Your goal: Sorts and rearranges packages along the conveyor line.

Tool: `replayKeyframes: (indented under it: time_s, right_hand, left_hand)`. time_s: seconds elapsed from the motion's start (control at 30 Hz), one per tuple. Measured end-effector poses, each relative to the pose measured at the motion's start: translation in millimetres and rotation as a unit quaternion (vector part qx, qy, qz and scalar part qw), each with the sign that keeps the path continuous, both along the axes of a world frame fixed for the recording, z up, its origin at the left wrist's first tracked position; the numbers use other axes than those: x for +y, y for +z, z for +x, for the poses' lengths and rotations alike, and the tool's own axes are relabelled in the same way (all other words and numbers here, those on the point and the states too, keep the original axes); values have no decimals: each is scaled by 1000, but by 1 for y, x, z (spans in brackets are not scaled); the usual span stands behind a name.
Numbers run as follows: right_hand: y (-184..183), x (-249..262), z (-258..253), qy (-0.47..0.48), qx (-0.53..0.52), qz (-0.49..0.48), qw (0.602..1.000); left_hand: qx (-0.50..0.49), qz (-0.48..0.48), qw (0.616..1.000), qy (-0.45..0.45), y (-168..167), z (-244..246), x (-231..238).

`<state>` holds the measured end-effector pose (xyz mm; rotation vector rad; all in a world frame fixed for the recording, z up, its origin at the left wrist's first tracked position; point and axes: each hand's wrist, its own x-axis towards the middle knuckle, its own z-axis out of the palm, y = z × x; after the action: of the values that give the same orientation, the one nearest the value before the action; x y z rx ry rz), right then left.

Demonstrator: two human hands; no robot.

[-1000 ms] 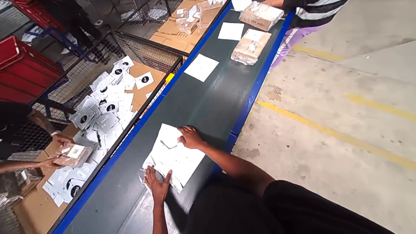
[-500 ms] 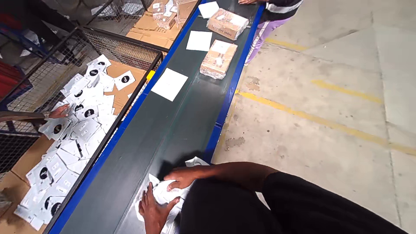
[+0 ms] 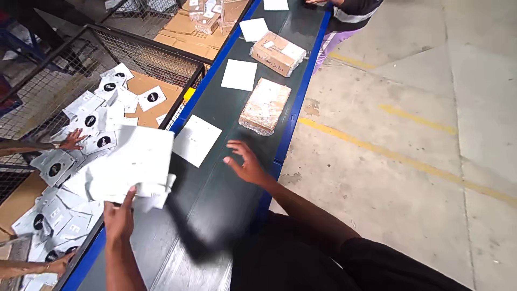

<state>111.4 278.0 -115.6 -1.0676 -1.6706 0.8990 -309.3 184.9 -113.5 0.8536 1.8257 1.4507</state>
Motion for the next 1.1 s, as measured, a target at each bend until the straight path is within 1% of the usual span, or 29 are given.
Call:
replayKeyframes:
  time_s: [0.03,0.07,0.1,0.13,0.17,0.2,0.23,0.3,0.33,0.37,0.43,0.53,0.6,0.67,0.73,0.83,0.9,0.97,1.0,1.03,1.07,1.1]
  right_hand:
    - [-11,12,27,-83,-23,-12,996]
    - [-24,23,56,-170,-41,-29,984]
    - [-36,34,84,-245,-51,-51,967]
    - [-46,44,108,-304,-46,-84,948]
    - [-56,53,125,-344,-26,-127,930]
    - [-65,61,132,-364,6,-167,916]
    - [-75,68,129,-370,44,-197,907]
    - [-89,80,101,-363,98,-226,899]
    - [-93,82,85,-363,112,-226,897]
    - [-93,81,71,-361,120,-224,897]
    - [-93,70,55,-366,119,-217,897]
    - [-90,43,37,-378,98,-218,894]
    - [-89,32,28,-383,93,-212,894]
    - [-90,30,21,-375,95,-206,899]
    - [-92,34,13,-361,94,-205,905]
    - [-96,52,-14,-353,82,-211,908]
    - [-103,71,-49,-361,58,-213,906]
    - [-106,96,-104,-369,37,-213,904]
    - [-105,111,-136,-356,29,-216,909]
    - [-102,124,-170,-308,30,-223,924]
    - [-94,138,-198,-214,35,-231,949]
    - [-82,149,-216,-85,40,-230,969]
  left_hand:
    - [82,-15,996,21,-2,-16,22]
    - [158,-19,987,35,-6,-25,41]
    - [217,-10,976,34,-12,-24,57]
    - [257,-5,966,4,-19,-14,68]
    - [281,-13,958,-53,-31,1,76]
    - [300,-36,946,-121,-46,18,81]
    - [322,-68,927,-177,-64,33,84]
    - [376,-147,886,-228,-101,55,81]
    - [396,-177,870,-235,-113,61,75]
    - [413,-187,862,-228,-117,62,71]
    - [427,-180,861,-211,-109,59,58]
    - [423,-202,862,-192,-97,41,21]
    - [390,-222,877,-171,-98,26,-12]
    - [353,-221,898,-144,-102,13,-51]
    - [330,-226,909,-117,-100,6,-92]
    - [329,-237,911,-72,-104,7,-152]
    - [343,-243,907,-21,-111,12,-185]
    - [341,-263,902,29,-117,16,-207]
    - [335,-272,901,46,-118,17,-215]
    - [327,-278,901,56,-118,18,-222]
    - [314,-281,905,61,-117,18,-226]
    - [300,-281,909,63,-116,18,-229]
